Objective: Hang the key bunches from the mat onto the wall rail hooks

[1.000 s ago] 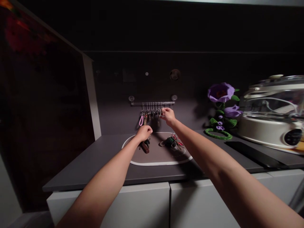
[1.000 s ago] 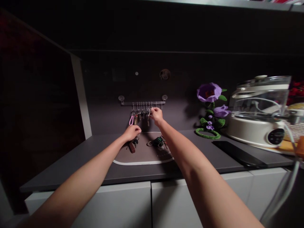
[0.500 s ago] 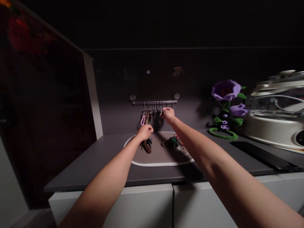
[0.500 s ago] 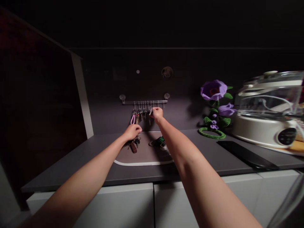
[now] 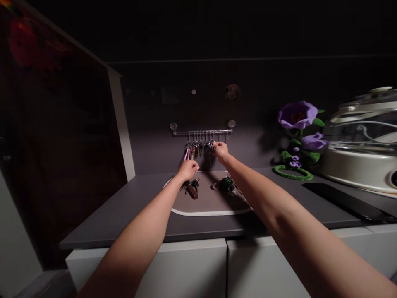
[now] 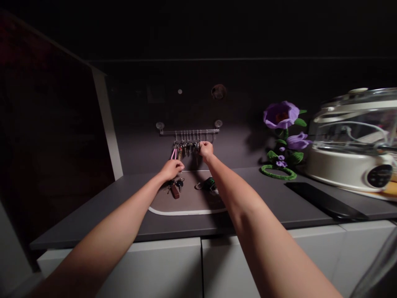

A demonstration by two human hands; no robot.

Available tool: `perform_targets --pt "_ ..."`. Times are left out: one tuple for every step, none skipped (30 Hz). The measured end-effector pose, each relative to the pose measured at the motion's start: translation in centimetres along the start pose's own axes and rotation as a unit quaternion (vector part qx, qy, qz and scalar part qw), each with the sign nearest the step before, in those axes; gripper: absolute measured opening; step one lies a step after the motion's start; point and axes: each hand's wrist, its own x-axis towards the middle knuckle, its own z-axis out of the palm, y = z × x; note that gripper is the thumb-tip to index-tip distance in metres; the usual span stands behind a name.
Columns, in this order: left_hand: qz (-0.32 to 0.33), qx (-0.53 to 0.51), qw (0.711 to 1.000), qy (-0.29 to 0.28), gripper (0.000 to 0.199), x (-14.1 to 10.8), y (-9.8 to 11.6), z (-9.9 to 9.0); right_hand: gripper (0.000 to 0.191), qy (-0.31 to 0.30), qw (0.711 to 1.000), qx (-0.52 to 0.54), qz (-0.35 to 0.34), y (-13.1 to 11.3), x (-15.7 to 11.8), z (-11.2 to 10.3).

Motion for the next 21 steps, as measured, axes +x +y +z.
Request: perform_targets --pt "-0.004 -0.002 1.0 -0.002 0.013 -0.1 0.1 -0.1 0.005 -0.002 1.0 0.0 -0.001 0.0 0.0 0.0" --pt "-0.007 -0.003 1.0 -0.004 0.013 -0.1 0.1 -0.3 0.004 -0.005 1.0 0.001 -0.002 0.0 0.0 -0.1" --pt "-0.009 -0.004 1.0 -0.005 0.014 -0.2 0.2 -0.4 0.003 -0.011 1.0 0.003 -0.003 0.0 0.0 -0.2" --pt "-0.01 -0.005 1.0 -0.005 0.014 -0.2 0.2 -0.6 0.002 -0.022 1.0 0.006 -0.003 0.0 0.0 -0.2" --pt "-0.01 -0.006 1.0 -0.005 0.014 -0.2 0.2 -0.7 0.004 -0.033 0.999 0.01 -0.003 0.0 0.1 -0.3" --pt "-0.009 -0.007 1.0 -0.005 0.014 -0.2 0.2 -0.9 0.005 -0.044 0.999 0.014 -0.003 0.1 0.1 -0.3" --pt "-0.007 -0.008 1.0 -0.005 0.014 -0.3 0.1 -1.0 0.006 -0.052 0.998 0.018 -0.003 0.2 0.2 -0.4" --pt "-0.007 -0.011 1.0 -0.007 0.014 -0.3 0.1 -1.1 0.005 -0.056 0.998 0.021 -0.002 0.3 0.3 -0.5" --pt "-0.009 -0.013 1.0 -0.009 0.014 -0.3 0.0 -1.2 0.006 -0.053 0.998 0.02 0.0 0.4 0.4 -0.6" --pt "-0.013 -0.017 1.0 -0.013 0.015 -0.3 -0.1 -1.3 0.01 -0.045 0.999 0.016 0.002 0.5 0.5 -0.6" --pt "-0.016 -0.022 0.999 -0.017 0.015 -0.3 -0.2 -1.5 0.016 -0.034 0.999 0.005 0.002 0.6 0.6 -0.7" --pt "-0.019 -0.03 0.999 -0.021 0.014 -0.3 -0.2 -1.6 0.022 -0.022 1.0 -0.01 -0.001 0.6 0.7 -0.8" --pt "-0.021 -0.039 0.999 -0.025 0.014 -0.3 -0.3 -1.7 0.027 -0.011 1.0 -0.028 -0.007 0.7 0.7 -0.9" --pt "-0.022 -0.05 0.998 -0.031 0.014 -0.3 -0.4 -1.8 0.031 -0.005 0.999 -0.046 -0.015 0.7 0.6 -1.0" --pt "-0.024 -0.063 0.997 -0.035 0.014 -0.4 -0.5 -1.8 0.035 -0.003 0.998 -0.063 -0.024 0.6 0.4 -1.0" --pt "-0.027 -0.077 0.996 -0.039 0.013 -0.4 -0.6 -1.9 0.039 -0.005 0.996 -0.079 -0.032 0.6 0.2 -1.1" --pt "-0.031 -0.09 0.995 -0.041 0.012 -0.3 -0.8 -1.9 0.042 -0.009 0.995 -0.093 -0.037 0.5 0.0 -1.2" --pt "-0.038 -0.103 0.993 -0.042 0.011 -0.3 -1.0 -1.9 0.045 -0.013 0.994 -0.105 -0.039 0.3 -0.4 -1.3" --pt "-0.044 -0.114 0.992 -0.041 0.01 -0.2 -1.2 -1.9 0.048 -0.016 0.992 -0.117 -0.04 0.2 -0.7 -1.3" --pt "-0.05 -0.125 0.99 -0.04 0.009 -0.1 -1.4 -1.9 0.05 -0.017 0.991 -0.126 -0.04 0.0 -1.1 -1.4" --pt "-0.055 -0.135 0.989 -0.038 0.008 0.0 -1.6 -1.9 0.052 -0.018 0.99 -0.133 -0.04 -0.1 -1.5 -1.4"
